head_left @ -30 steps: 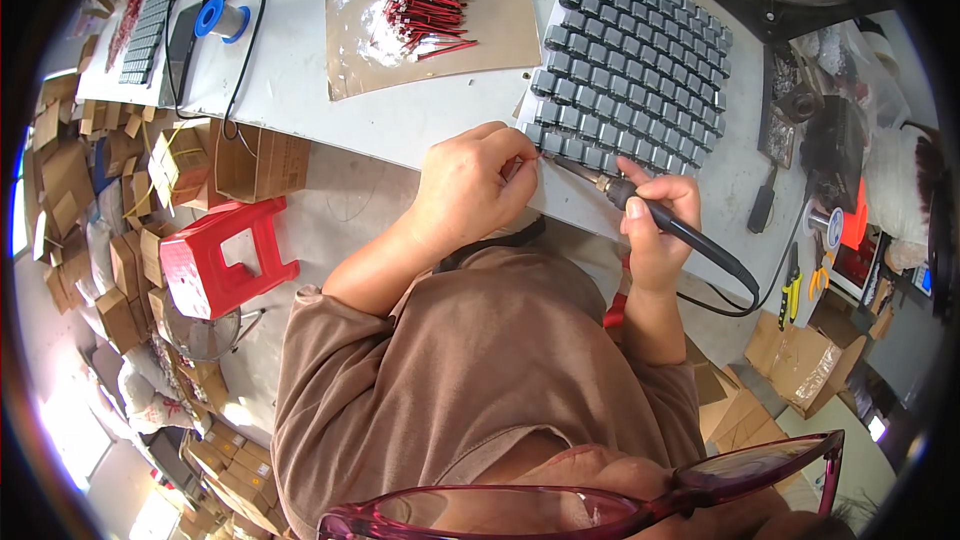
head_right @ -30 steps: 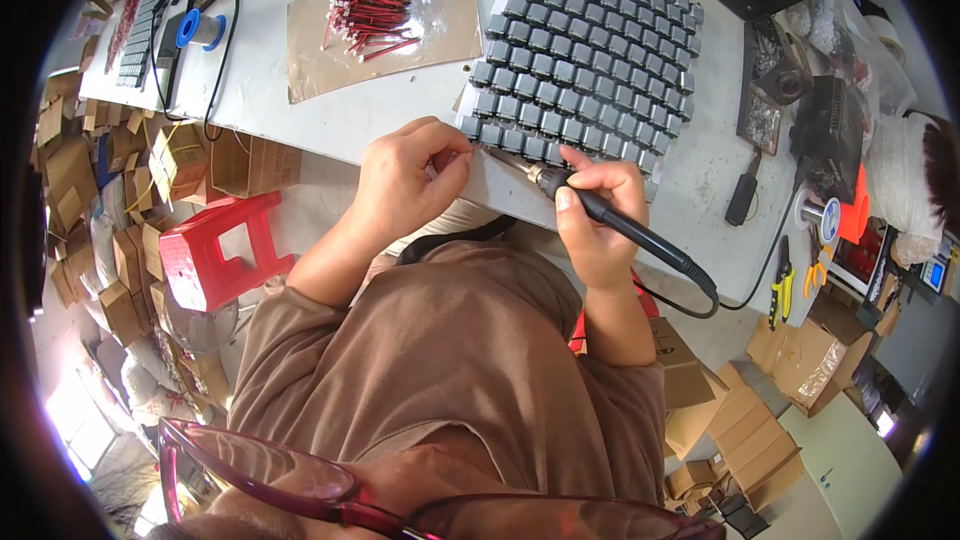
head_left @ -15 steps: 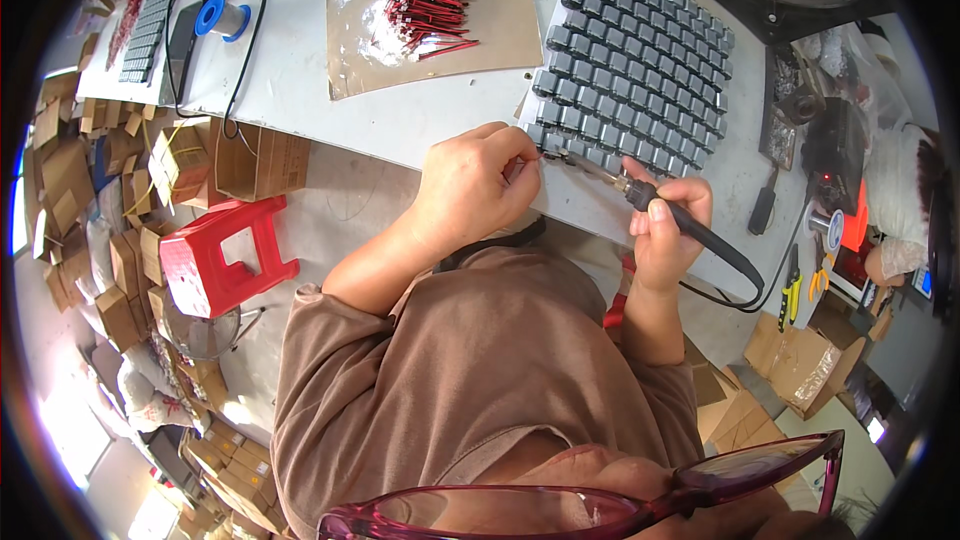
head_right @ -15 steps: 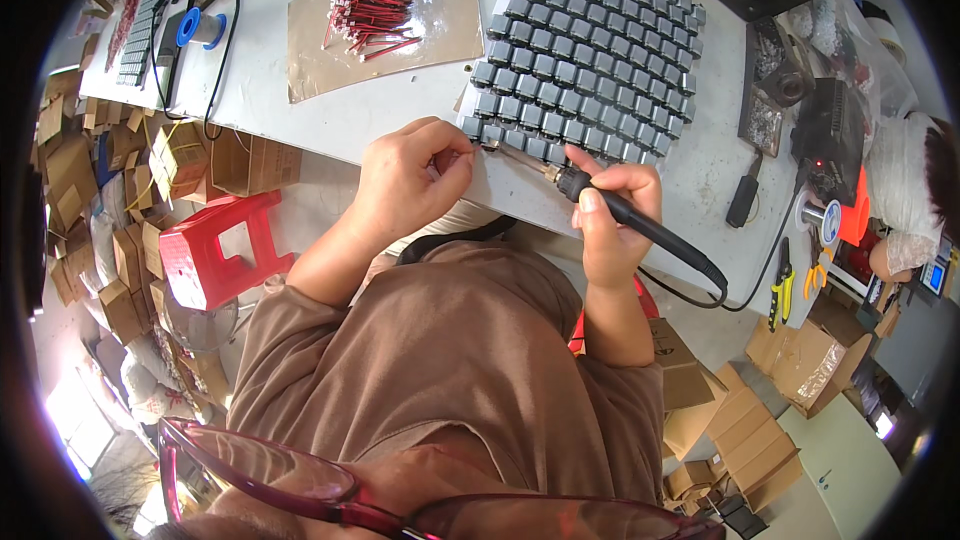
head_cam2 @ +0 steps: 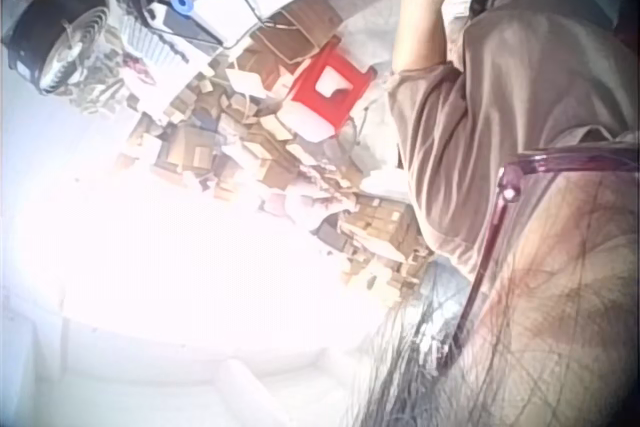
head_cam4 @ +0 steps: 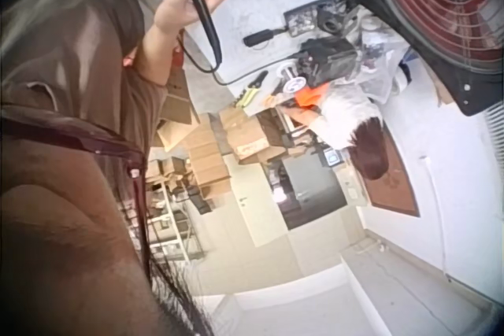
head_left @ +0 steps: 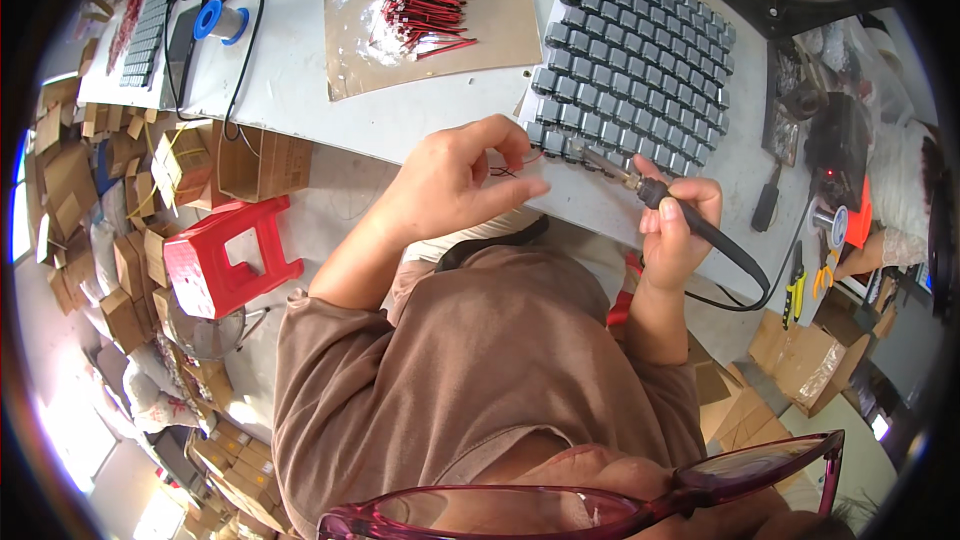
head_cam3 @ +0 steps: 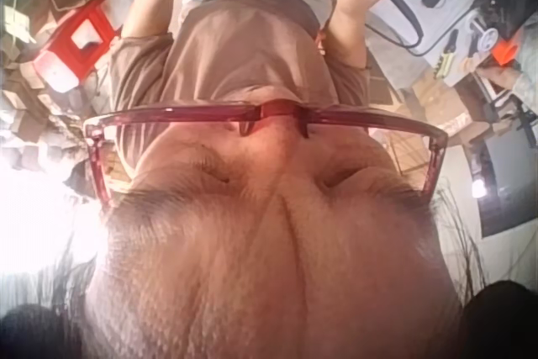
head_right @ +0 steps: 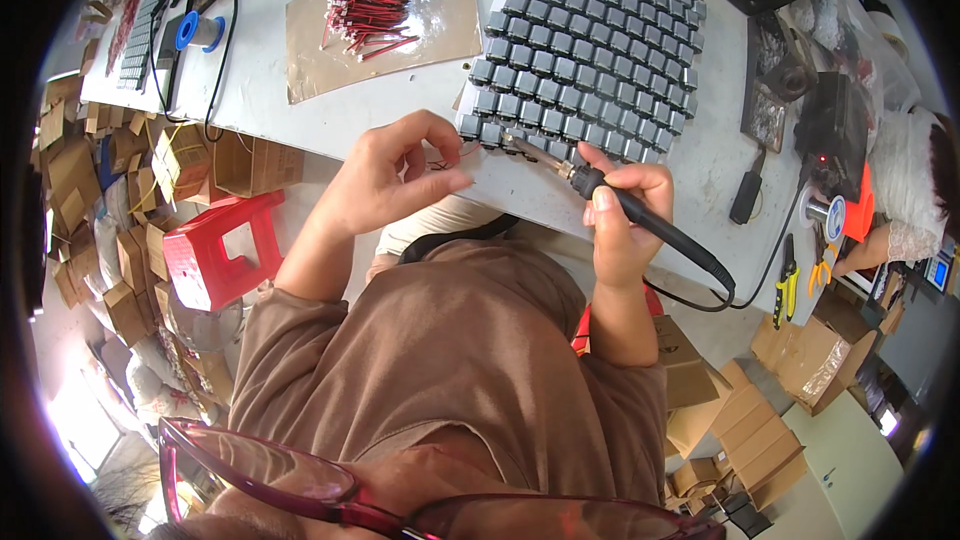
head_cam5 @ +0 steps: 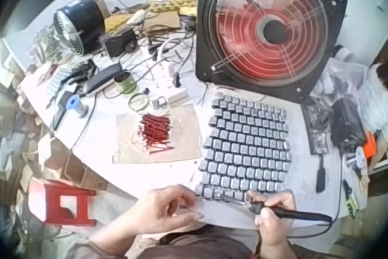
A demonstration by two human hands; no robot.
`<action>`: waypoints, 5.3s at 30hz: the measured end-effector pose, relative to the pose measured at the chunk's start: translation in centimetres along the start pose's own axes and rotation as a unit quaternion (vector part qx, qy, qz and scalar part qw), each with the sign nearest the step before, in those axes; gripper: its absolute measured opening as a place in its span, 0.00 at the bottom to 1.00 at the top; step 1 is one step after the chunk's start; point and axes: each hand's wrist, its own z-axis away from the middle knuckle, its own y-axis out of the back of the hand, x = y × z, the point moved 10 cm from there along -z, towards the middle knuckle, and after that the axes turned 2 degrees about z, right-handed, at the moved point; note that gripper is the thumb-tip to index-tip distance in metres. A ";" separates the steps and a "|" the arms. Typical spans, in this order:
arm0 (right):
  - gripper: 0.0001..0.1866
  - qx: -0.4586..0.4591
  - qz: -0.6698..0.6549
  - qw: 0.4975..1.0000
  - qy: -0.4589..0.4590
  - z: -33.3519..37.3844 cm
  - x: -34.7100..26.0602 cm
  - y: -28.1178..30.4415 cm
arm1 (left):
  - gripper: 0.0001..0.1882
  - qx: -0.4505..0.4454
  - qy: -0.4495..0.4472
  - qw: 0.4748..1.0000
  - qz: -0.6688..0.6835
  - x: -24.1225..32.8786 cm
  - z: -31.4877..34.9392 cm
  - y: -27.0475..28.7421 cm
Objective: The person removes tape from their fingers, picks up small wire harnesses, and solders the wires to an array of battery cells using a soldering iron.
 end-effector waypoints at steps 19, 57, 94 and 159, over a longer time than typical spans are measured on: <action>0.07 -0.022 0.013 0.999 0.045 0.1 -0.6 -0.4 | 0.09 0.129 -0.143 0.978 0.079 0.5 1.6 -0.3; 0.08 -0.047 0.054 0.995 0.076 0.4 -0.7 -1.1 | 0.07 0.166 -0.248 0.937 -0.180 4.5 0.8 -1.6; 0.09 0.032 0.025 0.998 0.056 0.4 0.0 0.7 | 0.09 0.169 -0.238 0.933 -0.212 5.3 0.9 -0.9; 0.07 0.039 -0.022 0.998 0.035 -0.2 0.0 0.9 | 0.06 0.086 -0.133 0.920 -0.360 1.3 -7.2 6.2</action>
